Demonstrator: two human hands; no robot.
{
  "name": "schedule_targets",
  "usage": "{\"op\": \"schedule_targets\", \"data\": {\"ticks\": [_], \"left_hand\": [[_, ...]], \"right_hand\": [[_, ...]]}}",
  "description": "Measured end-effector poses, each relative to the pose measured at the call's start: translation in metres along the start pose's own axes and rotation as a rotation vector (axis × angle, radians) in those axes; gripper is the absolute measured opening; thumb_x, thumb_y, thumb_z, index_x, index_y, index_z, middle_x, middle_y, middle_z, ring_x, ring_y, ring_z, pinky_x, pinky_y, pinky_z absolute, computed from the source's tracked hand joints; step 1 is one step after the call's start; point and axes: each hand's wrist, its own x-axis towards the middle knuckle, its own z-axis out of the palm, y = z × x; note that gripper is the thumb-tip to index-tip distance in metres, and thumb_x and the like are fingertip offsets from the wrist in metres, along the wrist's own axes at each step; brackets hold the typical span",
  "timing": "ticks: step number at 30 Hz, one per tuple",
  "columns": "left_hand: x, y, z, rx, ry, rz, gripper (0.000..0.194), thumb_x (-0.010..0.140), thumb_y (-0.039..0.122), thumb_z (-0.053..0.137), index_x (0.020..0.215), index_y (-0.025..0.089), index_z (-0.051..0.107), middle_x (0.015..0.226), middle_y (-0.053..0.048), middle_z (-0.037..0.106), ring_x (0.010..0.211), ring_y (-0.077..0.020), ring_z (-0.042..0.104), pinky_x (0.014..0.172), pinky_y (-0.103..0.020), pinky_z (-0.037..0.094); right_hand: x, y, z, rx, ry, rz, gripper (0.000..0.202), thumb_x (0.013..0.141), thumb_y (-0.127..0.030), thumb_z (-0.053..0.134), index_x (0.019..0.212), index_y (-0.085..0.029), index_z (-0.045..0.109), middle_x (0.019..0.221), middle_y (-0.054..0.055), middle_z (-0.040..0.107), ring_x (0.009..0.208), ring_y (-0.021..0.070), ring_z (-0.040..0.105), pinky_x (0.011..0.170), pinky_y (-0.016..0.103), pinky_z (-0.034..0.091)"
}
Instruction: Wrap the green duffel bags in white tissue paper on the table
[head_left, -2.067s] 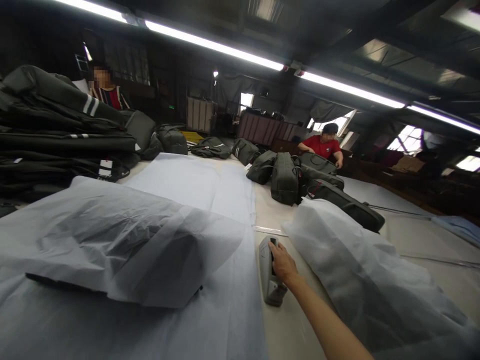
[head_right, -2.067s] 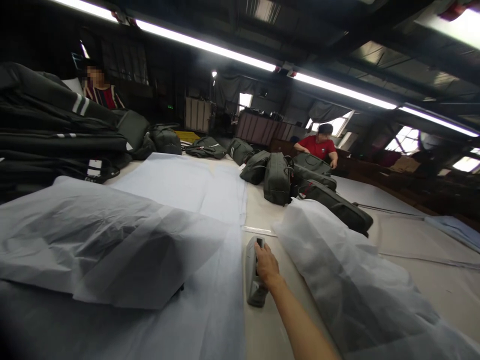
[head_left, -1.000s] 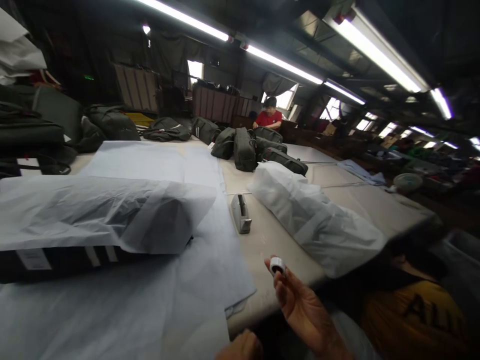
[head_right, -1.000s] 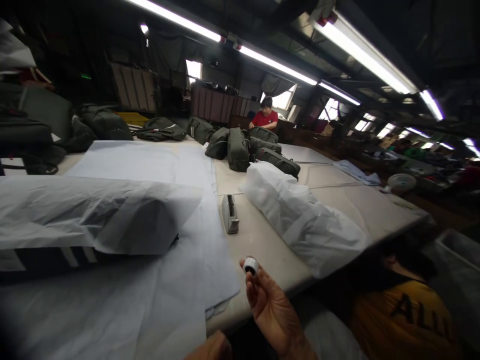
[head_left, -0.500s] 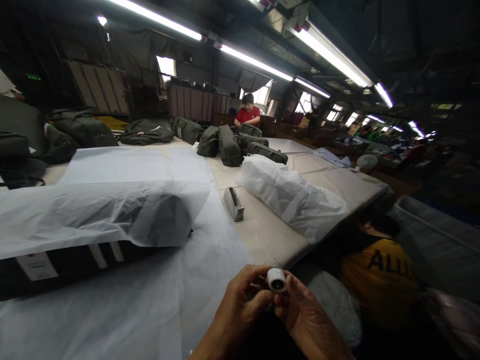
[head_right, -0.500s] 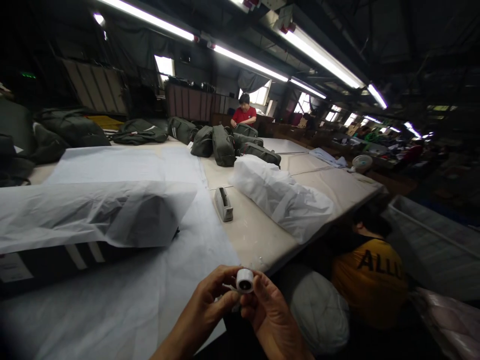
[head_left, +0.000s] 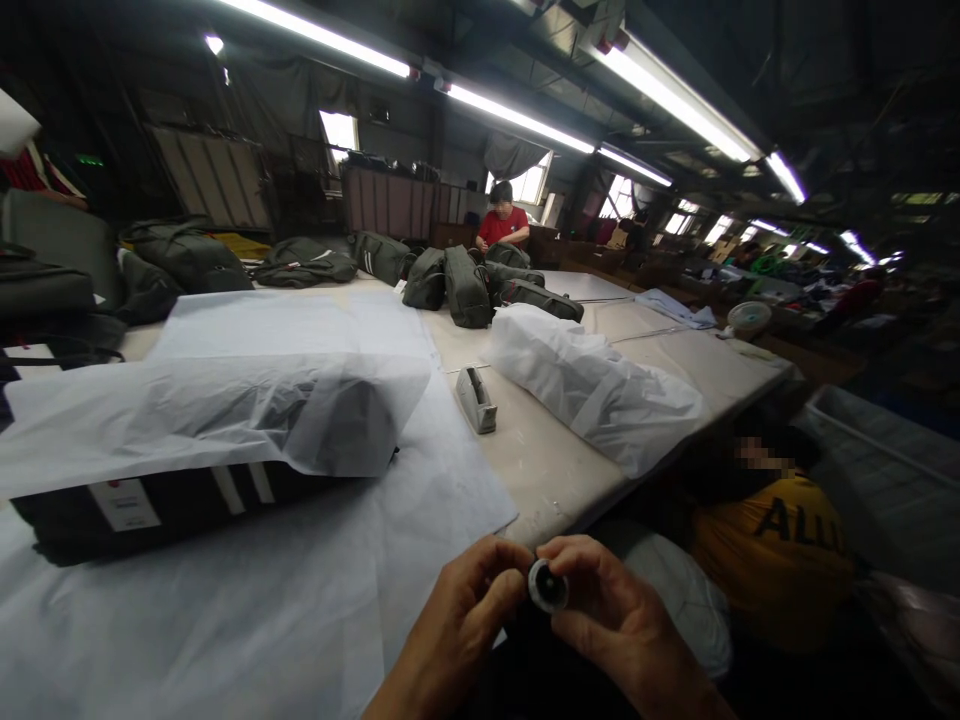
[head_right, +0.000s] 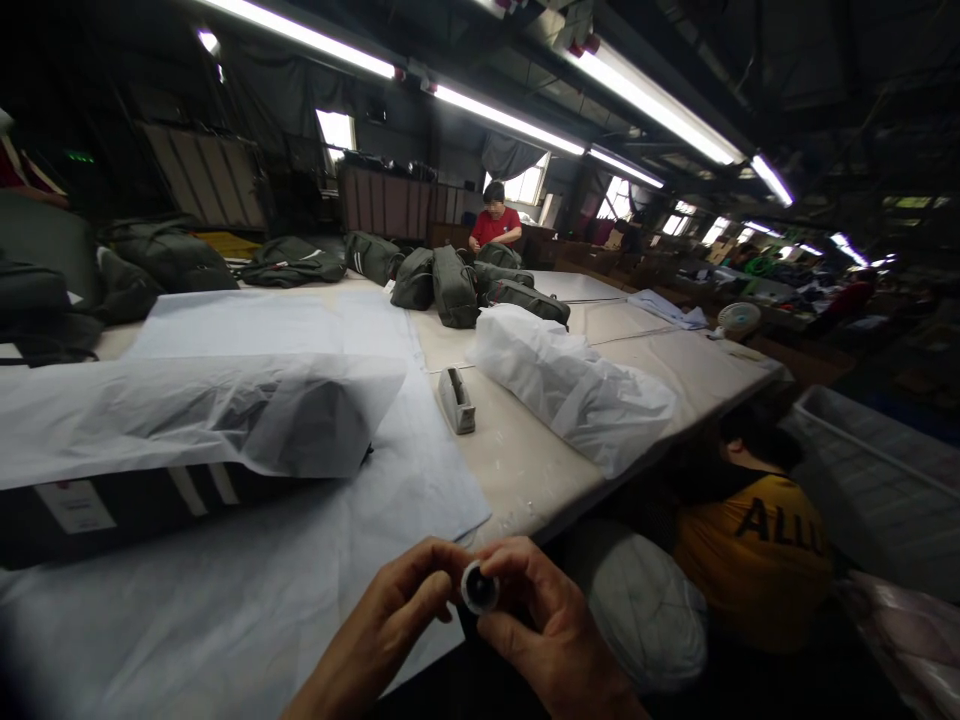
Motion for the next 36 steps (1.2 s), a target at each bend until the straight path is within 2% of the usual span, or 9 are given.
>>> {"op": "schedule_targets", "data": {"ticks": [3, 7, 11, 17, 20, 25, 27, 32, 36], "left_hand": [[0.003, -0.006, 0.005, -0.098, -0.048, -0.057, 0.031, 0.086, 0.044, 0.067, 0.098, 0.015, 0.065, 0.087, -0.004, 0.066, 0.078, -0.0172, 0.058, 0.064, -0.026, 0.044], [0.009, -0.014, 0.008, -0.204, -0.024, -0.042, 0.034, 0.079, 0.041, 0.077, 0.095, 0.014, 0.064, 0.083, -0.002, 0.063, 0.073, -0.0142, 0.055, 0.063, -0.024, 0.042], [0.009, -0.018, 0.009, -0.189, -0.017, -0.028, 0.027, 0.079, 0.034, 0.077, 0.095, 0.016, 0.065, 0.088, -0.003, 0.067, 0.082, -0.0173, 0.06, 0.073, -0.027, 0.045], [0.006, -0.017, 0.013, -0.014, 0.043, 0.004, 0.02, 0.079, 0.027, 0.075, 0.094, 0.018, 0.064, 0.092, -0.004, 0.07, 0.086, -0.0213, 0.065, 0.077, -0.03, 0.048], [0.006, -0.019, 0.012, 0.03, 0.049, 0.124, 0.016, 0.081, 0.022, 0.073, 0.093, 0.02, 0.064, 0.093, -0.002, 0.067, 0.087, -0.0196, 0.065, 0.079, -0.029, 0.049], [0.002, -0.031, 0.003, 0.22, 0.003, 0.534, 0.021, 0.088, 0.016, 0.065, 0.107, 0.025, 0.059, 0.109, -0.005, 0.065, 0.101, -0.0196, 0.063, 0.087, -0.029, 0.05], [-0.002, -0.034, -0.001, 0.326, -0.016, 0.59, 0.025, 0.091, 0.013, 0.061, 0.112, 0.026, 0.057, 0.114, -0.007, 0.065, 0.106, -0.0204, 0.062, 0.091, -0.03, 0.049], [-0.008, -0.029, -0.006, 0.365, -0.087, 0.569, 0.031, 0.093, 0.01, 0.057, 0.119, 0.028, 0.056, 0.118, -0.008, 0.064, 0.11, -0.02, 0.061, 0.094, -0.03, 0.049], [-0.011, -0.015, -0.008, 0.225, -0.16, 0.372, 0.023, 0.084, 0.023, 0.074, 0.104, 0.026, 0.063, 0.111, -0.005, 0.065, 0.103, -0.0199, 0.062, 0.089, -0.029, 0.049]], "right_hand": [[-0.004, 0.001, 0.0, -0.204, 0.01, -0.025, 0.027, 0.079, -0.018, 0.068, 0.104, -0.027, 0.066, 0.111, 0.005, 0.065, 0.106, 0.0218, 0.062, 0.092, 0.031, 0.051], [-0.009, 0.003, -0.001, -0.052, 0.106, 0.099, 0.057, 0.076, -0.023, 0.071, 0.13, -0.027, 0.055, 0.109, 0.006, 0.065, 0.101, 0.0223, 0.065, 0.093, 0.037, 0.053], [-0.011, 0.006, -0.005, 0.016, 0.122, 0.127, 0.043, 0.075, -0.034, 0.075, 0.115, -0.024, 0.065, 0.111, 0.007, 0.068, 0.104, 0.0247, 0.065, 0.095, 0.038, 0.052], [-0.011, 0.003, -0.007, -0.276, 0.112, 0.022, 0.03, 0.082, -0.03, 0.071, 0.112, -0.026, 0.069, 0.109, 0.006, 0.071, 0.103, 0.0223, 0.067, 0.091, 0.029, 0.055], [-0.011, -0.001, -0.008, -0.38, 0.117, -0.093, 0.031, 0.081, -0.025, 0.07, 0.112, -0.028, 0.069, 0.109, 0.004, 0.071, 0.102, 0.0206, 0.068, 0.09, 0.025, 0.056], [-0.011, -0.004, -0.012, -0.464, 0.049, -0.202, 0.041, 0.079, -0.02, 0.073, 0.117, -0.032, 0.067, 0.114, 0.003, 0.07, 0.107, 0.0204, 0.067, 0.092, 0.024, 0.054], [-0.012, -0.004, -0.013, -0.501, 0.029, -0.244, 0.037, 0.079, -0.02, 0.073, 0.114, -0.033, 0.068, 0.112, 0.002, 0.071, 0.106, 0.0207, 0.067, 0.093, 0.025, 0.054], [-0.011, -0.009, -0.013, -0.488, -0.002, -0.25, 0.027, 0.078, -0.019, 0.075, 0.102, -0.031, 0.072, 0.108, 0.005, 0.072, 0.098, 0.0222, 0.07, 0.087, 0.027, 0.057], [-0.008, -0.02, -0.013, -0.394, -0.115, -0.114, 0.031, 0.067, -0.013, 0.081, 0.092, -0.029, 0.074, 0.1, 0.004, 0.072, 0.091, 0.0222, 0.069, 0.081, 0.028, 0.056]]}}
